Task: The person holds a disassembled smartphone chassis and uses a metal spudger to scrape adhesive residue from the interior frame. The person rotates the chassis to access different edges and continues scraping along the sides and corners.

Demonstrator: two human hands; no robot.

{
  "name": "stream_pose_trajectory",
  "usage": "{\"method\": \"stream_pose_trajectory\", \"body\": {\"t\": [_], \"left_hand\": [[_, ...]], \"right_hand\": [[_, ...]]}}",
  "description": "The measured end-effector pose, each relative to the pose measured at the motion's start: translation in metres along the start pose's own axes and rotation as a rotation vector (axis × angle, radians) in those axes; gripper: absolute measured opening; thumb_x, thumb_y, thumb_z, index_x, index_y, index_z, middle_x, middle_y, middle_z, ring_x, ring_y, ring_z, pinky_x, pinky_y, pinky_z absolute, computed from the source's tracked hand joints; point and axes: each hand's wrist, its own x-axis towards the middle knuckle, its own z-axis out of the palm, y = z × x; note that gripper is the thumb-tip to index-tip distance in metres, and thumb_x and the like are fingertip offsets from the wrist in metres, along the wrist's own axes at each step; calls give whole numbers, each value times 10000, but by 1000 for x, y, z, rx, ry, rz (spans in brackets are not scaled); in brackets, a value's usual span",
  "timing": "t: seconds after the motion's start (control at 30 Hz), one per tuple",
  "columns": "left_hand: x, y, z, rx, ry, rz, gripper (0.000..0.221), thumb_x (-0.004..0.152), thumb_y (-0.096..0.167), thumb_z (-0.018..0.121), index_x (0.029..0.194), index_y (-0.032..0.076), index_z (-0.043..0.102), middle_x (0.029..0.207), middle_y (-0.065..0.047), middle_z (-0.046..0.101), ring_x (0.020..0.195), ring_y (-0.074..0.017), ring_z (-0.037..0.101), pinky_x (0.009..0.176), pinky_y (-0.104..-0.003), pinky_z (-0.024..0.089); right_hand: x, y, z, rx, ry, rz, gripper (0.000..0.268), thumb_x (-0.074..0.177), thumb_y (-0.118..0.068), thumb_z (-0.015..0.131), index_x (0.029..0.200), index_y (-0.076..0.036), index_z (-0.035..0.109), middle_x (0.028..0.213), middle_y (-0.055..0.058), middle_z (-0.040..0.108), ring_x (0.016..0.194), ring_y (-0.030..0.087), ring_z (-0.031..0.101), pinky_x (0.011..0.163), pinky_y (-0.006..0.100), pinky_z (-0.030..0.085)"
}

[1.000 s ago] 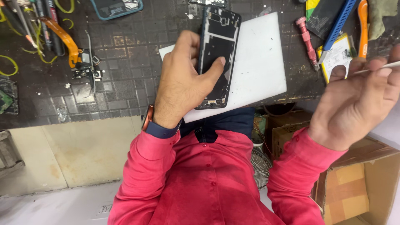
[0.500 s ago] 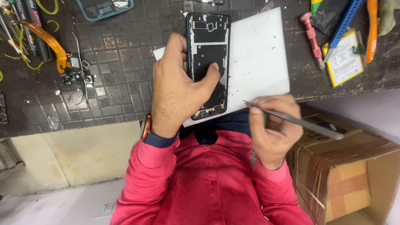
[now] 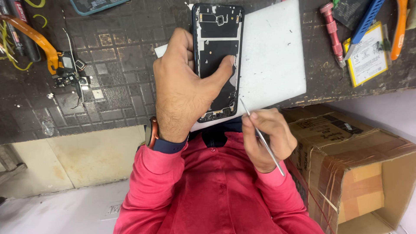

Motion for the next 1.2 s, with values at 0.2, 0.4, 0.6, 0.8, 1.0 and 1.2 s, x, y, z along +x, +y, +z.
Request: {"method": "stream_pose_trajectory", "body": {"t": [0.2,0.4,0.6,0.8,1.0,1.2], "left_hand": [[1,-2,2,-13,11,26,394,871,144,873,934,22,504,748,-55,714,669,-41,657,576,-249,550],[0,-5,2,-34,2,30,391,873,126,862,955,14,497,774,-66,721,716,-34,667,603,-247,559],[0,-8,3,-67,1,90,366,901,92,845,986,5,499,840,-77,741,786,-50,699,660,-251,584],[3,-2,0,-129,-40,63,342,914,82,828,996,2,506,894,-87,783,819,-83,762,683,-250,619],[-8,13,-8,-259,-50,64,382,993,58,785,1196,-6,468,1033,-93,797,924,-90,782,775,-250,647],[-16,21,-14,-166,-33,8,375,947,11,785,1182,-18,494,990,-106,793,895,-106,774,753,-255,633]], "right_hand": [[-7,-3,5,-85,-32,12,246,893,141,774,1007,19,593,921,150,683,749,236,651,700,318,534],[-9,-4,12,-88,2,11,230,897,141,777,1000,27,607,921,154,678,749,242,649,697,312,537],[-11,0,21,-133,55,22,230,908,131,796,967,18,604,898,148,680,741,253,658,691,307,541],[-12,6,12,-33,33,12,216,939,84,771,1006,9,580,958,155,664,797,240,660,668,293,533],[-19,5,5,183,79,155,309,1092,-248,632,1234,-11,495,1167,180,491,929,201,590,836,266,543],[-3,4,14,332,264,-147,262,1107,-302,472,1051,-46,497,1141,86,706,1135,265,688,1058,454,571]]}}
